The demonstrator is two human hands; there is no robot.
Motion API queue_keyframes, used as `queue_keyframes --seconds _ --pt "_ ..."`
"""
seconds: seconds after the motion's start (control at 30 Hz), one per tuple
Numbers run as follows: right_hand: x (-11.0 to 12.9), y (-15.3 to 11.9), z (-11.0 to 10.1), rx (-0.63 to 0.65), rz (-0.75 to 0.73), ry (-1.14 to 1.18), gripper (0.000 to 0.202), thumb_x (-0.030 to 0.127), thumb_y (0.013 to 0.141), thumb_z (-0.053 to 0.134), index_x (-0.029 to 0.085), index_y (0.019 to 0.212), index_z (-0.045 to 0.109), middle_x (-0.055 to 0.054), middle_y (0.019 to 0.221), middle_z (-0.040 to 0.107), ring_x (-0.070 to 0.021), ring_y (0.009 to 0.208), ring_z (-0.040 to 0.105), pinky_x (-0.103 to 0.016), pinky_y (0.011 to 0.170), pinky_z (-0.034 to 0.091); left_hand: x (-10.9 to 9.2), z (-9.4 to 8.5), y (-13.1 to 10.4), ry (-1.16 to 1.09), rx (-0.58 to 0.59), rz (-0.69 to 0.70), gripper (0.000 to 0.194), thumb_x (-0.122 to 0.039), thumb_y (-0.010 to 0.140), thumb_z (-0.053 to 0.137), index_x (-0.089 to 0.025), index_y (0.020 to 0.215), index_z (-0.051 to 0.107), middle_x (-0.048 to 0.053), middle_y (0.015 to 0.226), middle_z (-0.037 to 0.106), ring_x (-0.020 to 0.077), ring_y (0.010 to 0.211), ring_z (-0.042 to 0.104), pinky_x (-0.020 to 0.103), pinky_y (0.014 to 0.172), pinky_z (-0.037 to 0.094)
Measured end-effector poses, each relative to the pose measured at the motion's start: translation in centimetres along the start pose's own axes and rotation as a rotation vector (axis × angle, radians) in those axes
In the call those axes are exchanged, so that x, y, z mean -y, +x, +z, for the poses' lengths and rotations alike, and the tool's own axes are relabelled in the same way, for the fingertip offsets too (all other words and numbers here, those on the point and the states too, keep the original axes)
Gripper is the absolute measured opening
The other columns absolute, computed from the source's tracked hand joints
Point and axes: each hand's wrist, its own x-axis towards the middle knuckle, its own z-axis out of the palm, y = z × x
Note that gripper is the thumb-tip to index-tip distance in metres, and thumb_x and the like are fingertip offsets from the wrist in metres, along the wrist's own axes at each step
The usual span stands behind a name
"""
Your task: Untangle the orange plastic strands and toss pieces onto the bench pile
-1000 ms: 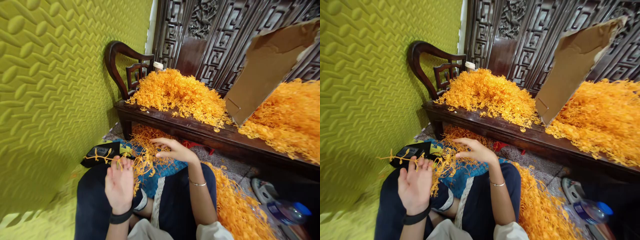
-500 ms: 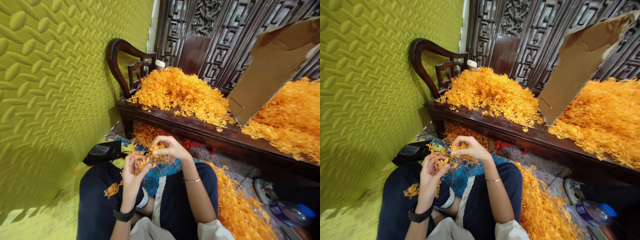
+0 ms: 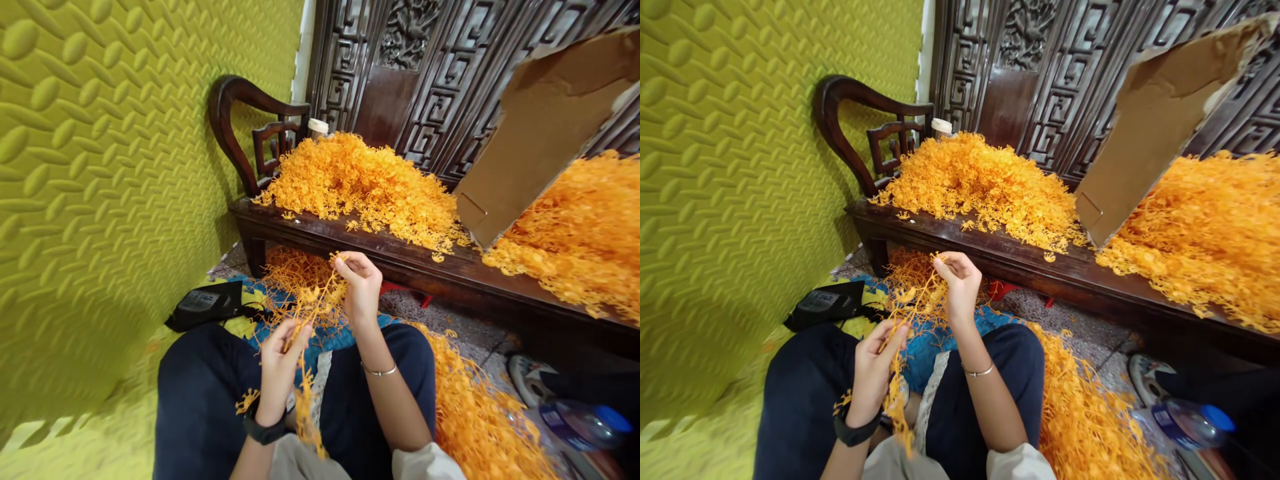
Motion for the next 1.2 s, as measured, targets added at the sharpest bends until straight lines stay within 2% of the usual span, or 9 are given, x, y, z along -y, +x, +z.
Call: queue_keyframes --seconds 0.17,0.37,0.47,0.6,0.7,0.9,1.03,1.13,1.2 --pt "2.4 -0.4 -0.8 -0.132 -0.151 -0.020 0.009 0.018 0.064 0.070 0.017 0.070 0.063 0.001 0.073 0.062 -0.0110 0.068 0.056 -0.026 0.067 0.045 -0.1 0.8 -1.2 0.013 0.063 0.012 0.027 -0.034 0.069 0.072 -0.016 0.056 0.057 -0.004 0.053 0.048 0.0090 0.050 0.043 0.019 0.048 0.038" --pt "5.1 -0.7 -2.4 -0.162 -0.193 -0.095 0.009 0.020 0.064 0.069 0.017 0.069 0.063 -0.002 0.076 0.062 -0.0131 0.071 0.057 -0.028 0.067 0.046 -0.9 0.6 -2.3 0.085 0.232 0.017 0.021 -0.033 0.070 0.070 -0.015 0.062 0.063 -0.002 0.053 0.050 0.0098 0.050 0.044 0.020 0.047 0.037" --pt "5.4 -0.6 -2.7 -0.095 -0.187 -0.091 0.007 0.018 0.063 0.069 0.018 0.068 0.064 -0.001 0.073 0.061 -0.0130 0.070 0.056 -0.028 0.066 0.045 -0.8 0.5 -2.4 0.065 0.212 0.013 0.020 -0.032 0.069 0.071 -0.015 0.060 0.064 -0.002 0.051 0.053 0.0098 0.048 0.046 0.019 0.046 0.038" --pt "5.6 -0.2 -2.8 0.113 -0.188 -0.108 0.006 0.015 0.065 0.069 0.018 0.065 0.063 0.000 0.071 0.061 -0.0125 0.070 0.055 -0.027 0.066 0.043 -0.2 0.6 -2.3 0.044 0.192 -0.005 0.017 -0.033 0.067 0.073 -0.016 0.066 0.072 0.004 0.062 0.068 0.0169 0.057 0.059 0.024 0.054 0.048" --pt "5.7 0.0 -3.1 0.119 -0.185 -0.082 0.007 0.014 0.064 0.069 0.018 0.065 0.064 0.000 0.071 0.062 -0.0121 0.071 0.055 -0.026 0.066 0.042 -0.2 0.5 -2.2 0.106 0.252 0.006 0.019 -0.034 0.068 0.071 -0.016 0.066 0.073 0.006 0.063 0.069 0.0183 0.057 0.059 0.025 0.052 0.047" --pt "5.2 -0.7 -3.1 -0.074 -0.178 -0.139 0.008 0.013 0.063 0.071 0.018 0.067 0.067 0.000 0.070 0.062 -0.0119 0.068 0.053 -0.026 0.065 0.039 -1.3 0.7 -2.0 0.207 0.298 0.050 0.028 -0.032 0.071 0.068 -0.015 0.050 0.060 -0.003 0.046 0.045 0.0081 0.042 0.034 0.021 0.040 0.027" --pt "5.7 -0.3 -3.5 -0.142 -0.211 -0.148 0.006 0.014 0.064 0.069 0.016 0.069 0.065 -0.001 0.072 0.063 -0.0134 0.069 0.055 -0.029 0.068 0.043 -1.8 0.8 -2.4 0.179 0.374 -0.017 0.026 -0.032 0.071 0.067 -0.015 0.053 0.061 -0.003 0.047 0.041 0.0076 0.044 0.031 0.021 0.041 0.025" --pt "7.2 1.1 -6.4 -0.371 -0.504 -0.136 0.006 0.014 0.068 0.064 0.015 0.065 0.060 0.001 0.067 0.058 -0.0122 0.068 0.055 -0.030 0.073 0.046 -1.4 0.5 -2.4 0.149 0.478 -0.139 0.023 -0.029 0.068 0.069 -0.014 0.052 0.064 -0.002 0.046 0.047 0.0082 0.045 0.037 0.020 0.043 0.030" --pt "8.7 1.9 -8.9 -0.531 -0.727 -0.090 0.010 0.013 0.068 0.064 0.017 0.065 0.055 0.003 0.067 0.054 -0.0113 0.067 0.055 -0.029 0.071 0.047 -0.9 0.1 -1.9 0.144 0.474 -0.191 0.021 -0.028 0.066 0.070 -0.014 0.052 0.066 -0.002 0.047 0.053 0.0090 0.046 0.043 0.020 0.046 0.034"
